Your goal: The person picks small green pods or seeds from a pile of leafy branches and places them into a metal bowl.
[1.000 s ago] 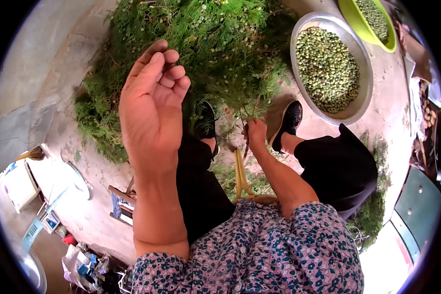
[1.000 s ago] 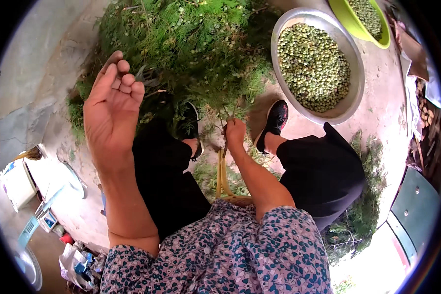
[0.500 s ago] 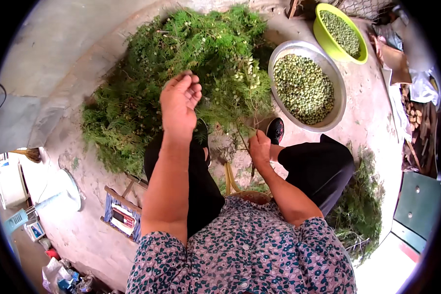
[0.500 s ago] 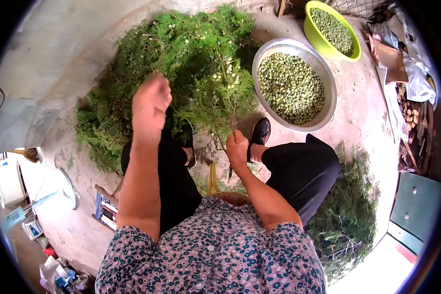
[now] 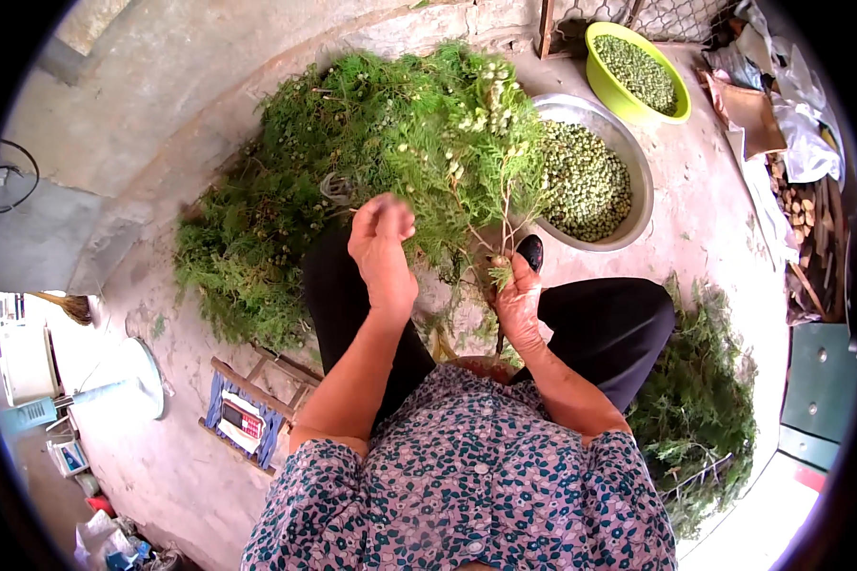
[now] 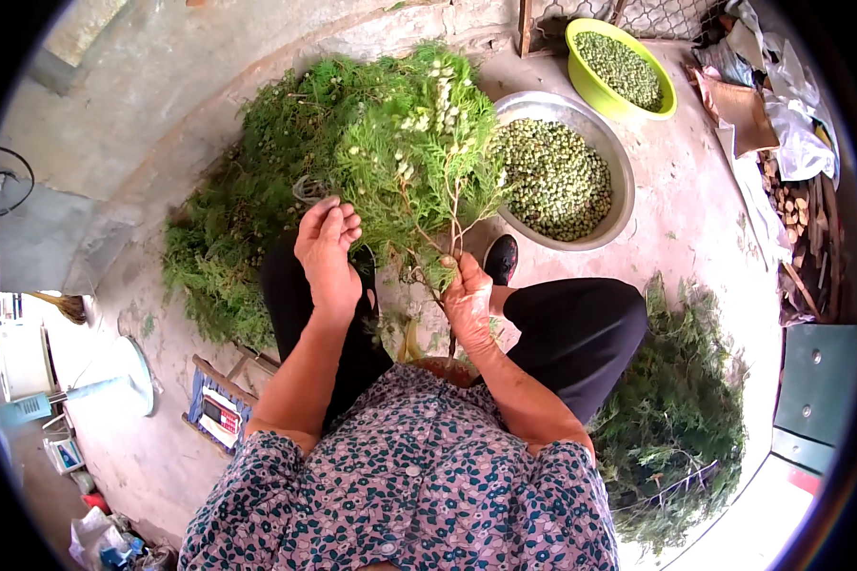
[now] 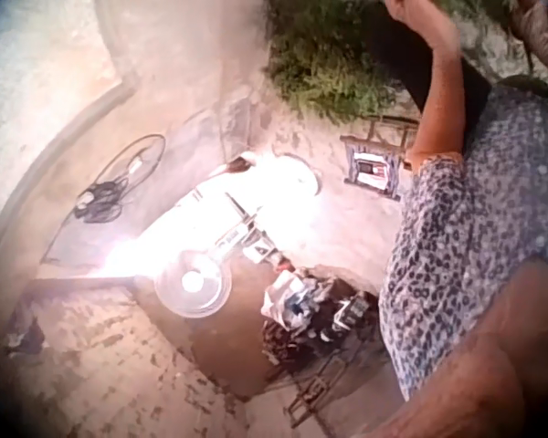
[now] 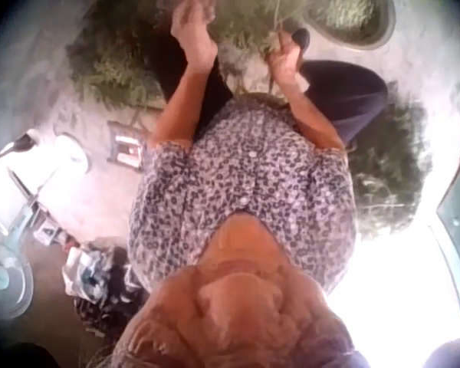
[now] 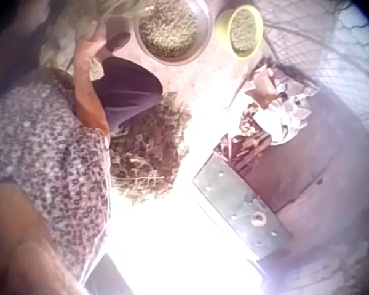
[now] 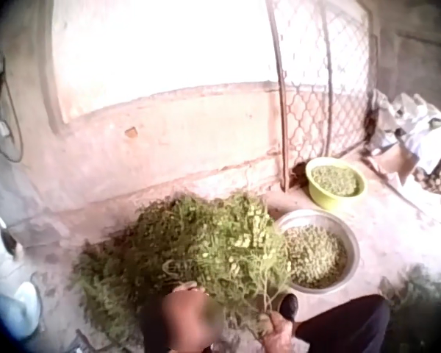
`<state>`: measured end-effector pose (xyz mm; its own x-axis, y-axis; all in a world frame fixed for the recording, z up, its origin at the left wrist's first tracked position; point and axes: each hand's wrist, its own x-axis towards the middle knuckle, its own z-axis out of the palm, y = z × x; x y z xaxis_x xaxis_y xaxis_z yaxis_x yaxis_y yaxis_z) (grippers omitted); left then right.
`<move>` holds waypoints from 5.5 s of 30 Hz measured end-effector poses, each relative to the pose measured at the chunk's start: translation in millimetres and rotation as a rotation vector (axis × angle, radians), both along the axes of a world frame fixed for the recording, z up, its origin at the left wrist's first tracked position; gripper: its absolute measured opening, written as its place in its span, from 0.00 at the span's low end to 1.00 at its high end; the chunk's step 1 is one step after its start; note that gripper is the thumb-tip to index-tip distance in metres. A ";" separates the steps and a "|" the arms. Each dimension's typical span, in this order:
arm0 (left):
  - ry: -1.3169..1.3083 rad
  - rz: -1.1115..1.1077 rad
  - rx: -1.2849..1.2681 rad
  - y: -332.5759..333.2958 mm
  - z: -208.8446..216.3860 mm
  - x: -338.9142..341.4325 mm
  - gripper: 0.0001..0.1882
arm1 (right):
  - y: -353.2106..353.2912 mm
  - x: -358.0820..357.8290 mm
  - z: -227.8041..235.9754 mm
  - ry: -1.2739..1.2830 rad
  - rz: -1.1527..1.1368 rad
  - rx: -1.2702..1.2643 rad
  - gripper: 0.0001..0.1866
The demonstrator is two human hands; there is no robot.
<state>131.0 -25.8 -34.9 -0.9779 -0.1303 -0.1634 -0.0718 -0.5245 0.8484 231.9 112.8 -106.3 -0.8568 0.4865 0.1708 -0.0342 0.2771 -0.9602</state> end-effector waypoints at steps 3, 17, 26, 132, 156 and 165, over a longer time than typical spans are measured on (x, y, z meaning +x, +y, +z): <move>0.060 -0.035 -0.075 -1.0 -5.0 18.3 0.06 | 3.1 -0.8 22.1 0.044 0.036 -0.153 0.07; -0.282 -0.479 0.152 5.9 -18.5 -3.5 0.09 | -0.1 -2.4 52.8 -0.197 0.082 -0.783 0.10; -0.192 -0.624 0.198 3.7 -20.6 -1.1 0.10 | -4.3 -2.7 8.8 -0.390 0.077 -0.679 0.20; -0.061 -0.658 -0.381 27.2 -25.0 27.8 0.05 | 44.7 -30.6 32.9 -0.041 0.137 -1.215 0.05; -0.279 -0.757 -0.019 20.3 -34.5 19.6 0.02 | 28.3 -24.2 20.1 -0.196 0.324 -1.397 0.06; -0.087 -0.666 -0.311 26.3 -33.8 25.1 0.02 | 32.1 -27.1 42.4 -0.186 0.228 -0.817 0.05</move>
<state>156.1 0.5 -68.7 -0.8510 0.4335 -0.2965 -0.3651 -0.0825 0.9273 204.8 144.9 -63.9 -0.9277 0.2082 -0.3100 0.1729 -0.4963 -0.8508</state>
